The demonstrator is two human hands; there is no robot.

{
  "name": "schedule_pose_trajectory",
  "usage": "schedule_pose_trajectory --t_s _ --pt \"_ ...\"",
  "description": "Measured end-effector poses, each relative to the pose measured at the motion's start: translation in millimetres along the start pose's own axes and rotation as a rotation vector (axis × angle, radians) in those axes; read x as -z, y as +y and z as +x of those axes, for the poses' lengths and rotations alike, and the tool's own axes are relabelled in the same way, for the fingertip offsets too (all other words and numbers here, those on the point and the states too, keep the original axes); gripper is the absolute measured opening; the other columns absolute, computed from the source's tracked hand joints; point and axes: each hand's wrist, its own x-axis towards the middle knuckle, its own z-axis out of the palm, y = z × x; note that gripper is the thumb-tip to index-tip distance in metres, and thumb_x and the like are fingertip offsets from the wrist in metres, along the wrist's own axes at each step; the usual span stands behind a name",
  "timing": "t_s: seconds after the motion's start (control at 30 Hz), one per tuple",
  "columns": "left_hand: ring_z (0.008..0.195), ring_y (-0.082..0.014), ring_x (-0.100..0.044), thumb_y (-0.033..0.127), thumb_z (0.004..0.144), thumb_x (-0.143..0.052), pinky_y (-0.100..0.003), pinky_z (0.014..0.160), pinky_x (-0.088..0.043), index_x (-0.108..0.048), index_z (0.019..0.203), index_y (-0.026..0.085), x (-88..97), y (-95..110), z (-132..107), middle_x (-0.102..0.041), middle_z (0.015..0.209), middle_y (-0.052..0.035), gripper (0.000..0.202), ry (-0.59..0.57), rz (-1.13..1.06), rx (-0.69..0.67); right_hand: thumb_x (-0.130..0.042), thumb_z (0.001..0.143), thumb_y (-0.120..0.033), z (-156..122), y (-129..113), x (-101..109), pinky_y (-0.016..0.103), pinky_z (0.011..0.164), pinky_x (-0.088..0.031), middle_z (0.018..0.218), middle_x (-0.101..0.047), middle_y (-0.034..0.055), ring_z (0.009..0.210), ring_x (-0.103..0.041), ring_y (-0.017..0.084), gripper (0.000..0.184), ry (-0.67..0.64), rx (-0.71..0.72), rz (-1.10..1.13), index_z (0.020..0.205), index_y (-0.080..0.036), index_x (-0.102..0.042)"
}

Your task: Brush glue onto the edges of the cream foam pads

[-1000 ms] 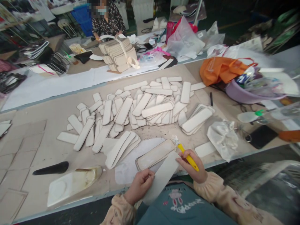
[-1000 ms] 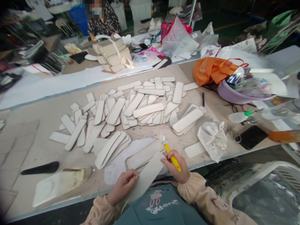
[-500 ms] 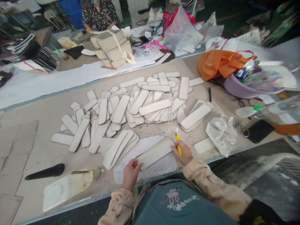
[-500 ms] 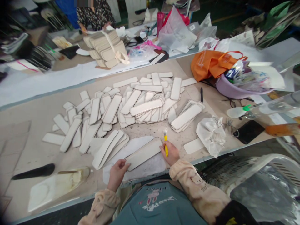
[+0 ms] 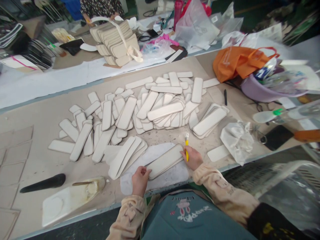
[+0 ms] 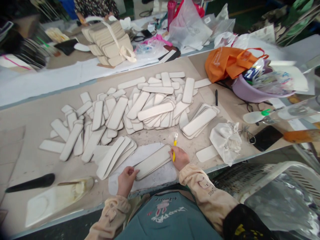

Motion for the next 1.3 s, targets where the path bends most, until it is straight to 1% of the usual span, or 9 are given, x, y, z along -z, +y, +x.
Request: schedule_pose_trajectory --t_s 0.2,0.33,0.43,0.7,0.93,1.1,1.2,1.3 --pt "0.057 -0.0142 -0.056 0.038 0.066 -0.064 -0.026 0.059 -0.041 -0.055 0.075 0.020 -2.0 -1.2 -2.7 -0.058 0.061 0.0027 0.023 0.029 -0.081 0.004 -0.047 0.087 -0.032 1.3 -0.3 -0.9 0.025 0.057 -0.036 0.072 -0.058 0.0019 0.065 -0.056 0.016 0.014 0.000 0.023 -0.082 0.085 -0.019 -0.051" --pt "0.055 -0.0119 -0.056 0.034 0.064 -0.066 -0.025 0.057 -0.044 -0.054 0.087 0.018 -0.8 -4.4 -8.5 -0.059 0.068 0.0024 0.030 0.041 -0.227 0.033 -0.047 0.086 -0.033 0.5 1.2 -3.1 0.025 0.056 -0.035 0.071 -0.059 0.0025 0.065 -0.056 0.016 0.016 0.009 0.015 -0.097 0.085 -0.018 -0.052" --pt "0.055 -0.0105 -0.056 0.031 0.063 -0.067 -0.024 0.057 -0.045 -0.052 0.095 0.018 -1.9 -8.3 -12.6 -0.058 0.072 0.0024 0.038 0.042 -0.281 0.046 -0.048 0.086 -0.035 0.2 2.6 -4.3 0.025 0.057 -0.035 0.071 -0.059 0.0023 0.066 -0.056 0.017 0.017 0.001 0.014 -0.092 0.084 -0.018 -0.052" --pt "0.057 -0.0100 -0.054 0.029 0.063 -0.068 -0.025 0.060 -0.047 -0.051 0.098 0.018 -9.4 -17.4 -15.2 -0.056 0.073 0.0029 0.041 0.044 -0.278 0.085 -0.048 0.086 -0.035 1.6 4.0 -4.2 0.025 0.058 -0.037 0.071 -0.058 0.0020 0.065 -0.056 0.017 0.017 -0.005 0.031 -0.078 0.084 -0.019 -0.051" --pt "0.059 -0.0096 -0.054 0.028 0.065 -0.067 -0.025 0.060 -0.048 -0.051 0.100 0.017 -13.9 -22.5 -17.4 -0.054 0.076 0.0017 0.040 0.033 -0.309 0.057 -0.049 0.085 -0.033 1.1 4.9 -4.7 0.026 0.061 -0.039 0.072 -0.058 0.0027 0.068 -0.057 0.018 0.014 -0.020 0.033 -0.004 0.084 -0.019 -0.050" --pt "0.059 -0.0094 -0.054 0.026 0.065 -0.066 -0.025 0.060 -0.048 -0.051 0.099 0.016 -13.5 -22.7 -17.1 -0.053 0.077 0.0013 0.039 0.025 -0.298 0.048 -0.048 0.085 -0.032 0.2 5.9 -5.5 0.027 0.062 -0.039 0.073 -0.058 0.0036 0.069 -0.056 0.019 0.013 -0.021 0.032 0.021 0.085 -0.020 -0.050" --pt "0.059 -0.0098 -0.054 0.027 0.066 -0.065 -0.026 0.061 -0.048 -0.053 0.102 0.016 -12.2 -23.6 -16.3 -0.053 0.078 0.0013 0.040 0.016 -0.274 0.011 -0.047 0.085 -0.031 0.5 5.6 -5.0 0.027 0.062 -0.039 0.074 -0.057 0.0035 0.069 -0.055 0.019 0.012 -0.024 0.018 0.031 0.087 -0.020 -0.050" --pt "0.060 -0.0108 -0.054 0.030 0.066 -0.064 -0.028 0.063 -0.049 -0.057 0.105 0.016 -12.4 -26.2 -15.2 -0.053 0.080 0.0002 0.042 0.047 -0.226 -0.048 -0.047 0.085 -0.031 2.1 4.9 -4.1 0.026 0.064 -0.040 0.076 -0.057 0.0033 0.071 -0.055 0.018 0.011 -0.016 0.003 0.052 0.088 -0.020 -0.049"
